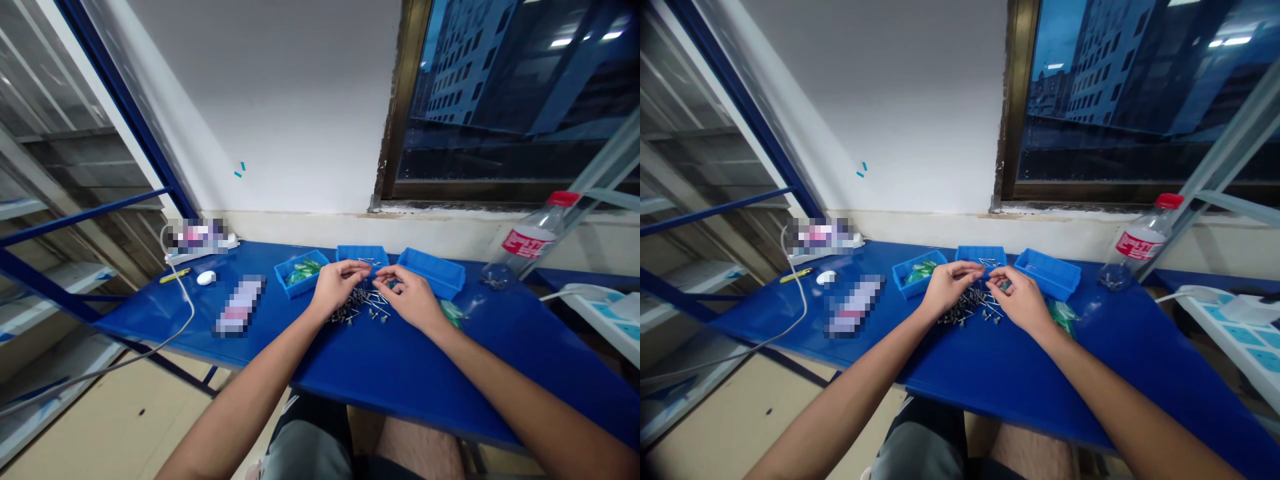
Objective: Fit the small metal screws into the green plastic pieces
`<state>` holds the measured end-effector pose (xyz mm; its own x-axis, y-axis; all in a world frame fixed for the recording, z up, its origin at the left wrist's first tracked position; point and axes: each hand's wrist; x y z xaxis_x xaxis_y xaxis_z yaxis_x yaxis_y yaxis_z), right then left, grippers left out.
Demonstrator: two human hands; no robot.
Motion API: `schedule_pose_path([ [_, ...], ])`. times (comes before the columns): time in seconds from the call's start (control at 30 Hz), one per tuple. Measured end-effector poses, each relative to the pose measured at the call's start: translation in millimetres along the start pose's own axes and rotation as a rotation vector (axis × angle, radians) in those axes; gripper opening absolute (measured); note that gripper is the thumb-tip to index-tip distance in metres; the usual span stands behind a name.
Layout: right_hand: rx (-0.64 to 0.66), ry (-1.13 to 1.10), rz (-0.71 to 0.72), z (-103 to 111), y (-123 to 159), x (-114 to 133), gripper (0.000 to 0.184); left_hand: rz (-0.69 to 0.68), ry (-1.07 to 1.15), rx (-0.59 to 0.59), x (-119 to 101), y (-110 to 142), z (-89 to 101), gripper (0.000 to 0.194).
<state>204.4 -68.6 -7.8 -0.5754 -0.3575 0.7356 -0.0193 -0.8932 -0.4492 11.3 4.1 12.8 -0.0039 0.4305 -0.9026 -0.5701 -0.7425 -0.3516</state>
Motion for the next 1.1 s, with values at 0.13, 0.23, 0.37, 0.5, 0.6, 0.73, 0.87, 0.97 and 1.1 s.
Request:
schedule_pose_path([
  [0.13, 0.018, -0.098, -0.011, -3, 1, 0, 0.022, 0.037, 0.110, 0.018, -3, 0, -4.6, 0.024],
  [0.23, -0.006, -0.080, -0.019, -4, 1, 0, 0.018, 0.049, 0.145, 0.031, -2, 0, -6.6, 0.028],
  [0.37, -0.009, -0.087, -0.018, -5, 1, 0, 0.018, 0.052, 0.198, 0.040, 3, 0, -7.4, 0.033],
  [0.5, 0.009, -0.098, -0.019, -6, 0, -1, 0.017, 0.048, 0.221, 0.023, 5, -1, -7.0, 0.032],
  [0.6, 0.017, -0.110, -0.032, -7, 0, -3, 0.019, 0.046, 0.229, 0.020, 3, -2, -6.8, 0.034],
  [0.73, 0.021, -0.174, -0.068, -7, -1, -6, 0.028, 0.005, 0.223, 0.039, 1, -1, -7.2, 0.038],
  [0.87, -0.018, -0.330, -0.077, -6, -3, -8, 0.022, -0.013, 0.145, 0.104, 4, 1, -8.5, 0.039],
  [0.97, -0.030, -0.404, -0.101, -4, -3, -8, 0.028, -0.007, 0.070, 0.168, 8, 1, -8.1, 0.035],
  [1.1, -0.012, -0.308, -0.106, -2, -1, -7, 0.031, 0.001, -0.060, 0.120, 11, 0, -3.4, 0.024],
])
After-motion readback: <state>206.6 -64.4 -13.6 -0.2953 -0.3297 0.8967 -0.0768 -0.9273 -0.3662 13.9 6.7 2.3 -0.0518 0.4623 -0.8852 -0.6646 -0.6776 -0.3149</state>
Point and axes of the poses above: each hand's wrist, its own y-axis away from the middle knuckle, its own z-axis out of the back of the hand, x = y × z, and after that the axes turned 6 degrees about x, right-handed
